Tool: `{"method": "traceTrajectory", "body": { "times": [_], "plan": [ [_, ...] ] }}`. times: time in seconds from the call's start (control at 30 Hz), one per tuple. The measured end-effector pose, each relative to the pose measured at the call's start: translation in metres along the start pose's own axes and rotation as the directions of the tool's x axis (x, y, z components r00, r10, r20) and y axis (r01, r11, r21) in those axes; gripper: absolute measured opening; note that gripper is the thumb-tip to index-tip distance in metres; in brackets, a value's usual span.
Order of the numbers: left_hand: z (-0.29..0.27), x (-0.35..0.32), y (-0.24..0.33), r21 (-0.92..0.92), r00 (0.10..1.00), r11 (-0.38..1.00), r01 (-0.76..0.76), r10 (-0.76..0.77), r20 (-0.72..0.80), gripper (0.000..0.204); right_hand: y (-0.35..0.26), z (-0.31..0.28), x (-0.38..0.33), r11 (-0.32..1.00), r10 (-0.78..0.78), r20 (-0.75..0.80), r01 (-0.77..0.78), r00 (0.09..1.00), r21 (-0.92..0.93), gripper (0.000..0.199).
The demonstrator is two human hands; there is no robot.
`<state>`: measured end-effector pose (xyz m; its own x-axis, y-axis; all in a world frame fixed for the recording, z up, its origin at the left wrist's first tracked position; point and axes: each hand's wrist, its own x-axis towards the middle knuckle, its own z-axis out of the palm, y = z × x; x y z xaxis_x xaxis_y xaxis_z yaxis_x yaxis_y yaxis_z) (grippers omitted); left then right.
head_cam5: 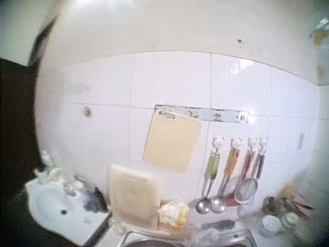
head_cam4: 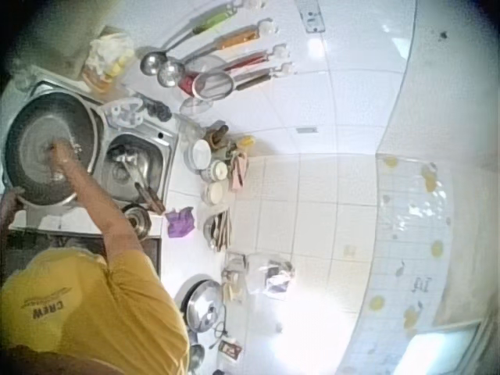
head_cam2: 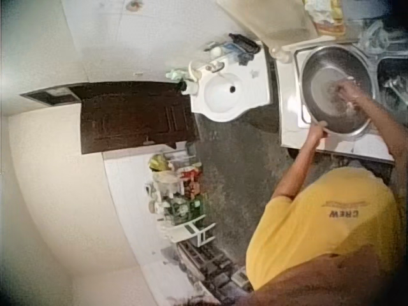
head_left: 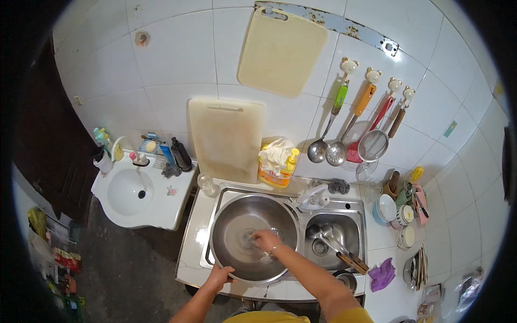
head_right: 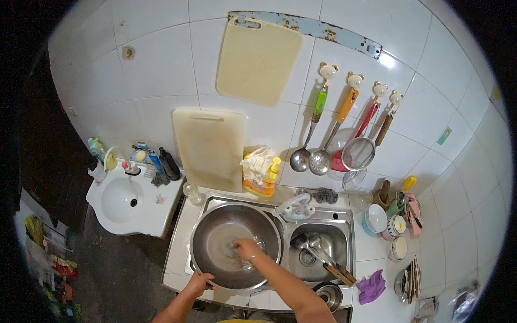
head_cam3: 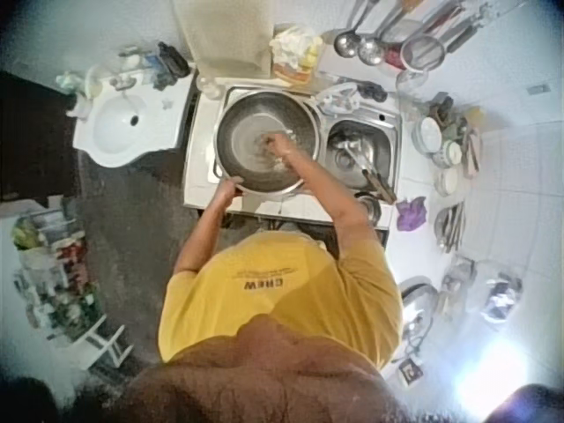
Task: The person carries dishes to a sink, washes a plate, bowl, and mortar with a cloth, wipes down the counter, rinses a large metal pot, and then stirs green beans in a pot on a stove.
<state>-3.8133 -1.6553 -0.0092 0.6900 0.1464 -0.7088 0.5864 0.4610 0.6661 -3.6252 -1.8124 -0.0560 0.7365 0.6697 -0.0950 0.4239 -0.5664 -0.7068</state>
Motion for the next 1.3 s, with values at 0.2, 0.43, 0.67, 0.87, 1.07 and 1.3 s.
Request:
{"method": "traceTrajectory", "body": {
  "times": [0.2, 0.43, 0.67, 0.87, 1.07, 1.3],
  "plan": [
    [0.003, -0.01, 0.001, -0.063, 0.997, 0.997, 0.053, -0.056, -0.044, 0.061, -0.035, -0.054, 0.028, 0.976, 0.135, -0.522, -0.021, 0.842, 0.217, 0.022],
    [0.0, -0.009, 0.007, 0.0, 0.997, 0.999, -0.042, 0.042, -0.069, 0.054, -0.064, 0.047, 0.037, 0.982, -0.141, -0.109, 0.152, 0.984, 0.111, 0.026],
    [-0.022, 0.001, 0.015, 0.089, 0.952, 0.965, -0.247, 0.258, -0.163, 0.049, -0.044, -0.011, 0.027, 0.921, -0.031, -0.047, 0.047, 0.998, 0.386, 0.024],
    [-0.047, 0.017, 0.022, 0.068, 0.907, 0.93, -0.361, 0.368, -0.204, 0.056, -0.04, -0.083, 0.026, 0.914, 0.136, -0.39, 0.037, 0.911, 0.404, 0.025],
    [-0.025, 0.006, 0.033, -0.026, 0.97, 0.984, -0.176, 0.168, -0.176, 0.046, -0.028, -0.068, 0.025, 0.945, 0.157, -0.517, 0.025, 0.841, 0.326, 0.025],
    [-0.002, 0.002, 0.023, -0.089, 0.971, 0.973, -0.213, 0.2, -0.129, 0.047, -0.024, -0.041, 0.04, 0.969, 0.154, -0.228, -0.193, 0.961, -0.157, 0.029]
  ]
}}
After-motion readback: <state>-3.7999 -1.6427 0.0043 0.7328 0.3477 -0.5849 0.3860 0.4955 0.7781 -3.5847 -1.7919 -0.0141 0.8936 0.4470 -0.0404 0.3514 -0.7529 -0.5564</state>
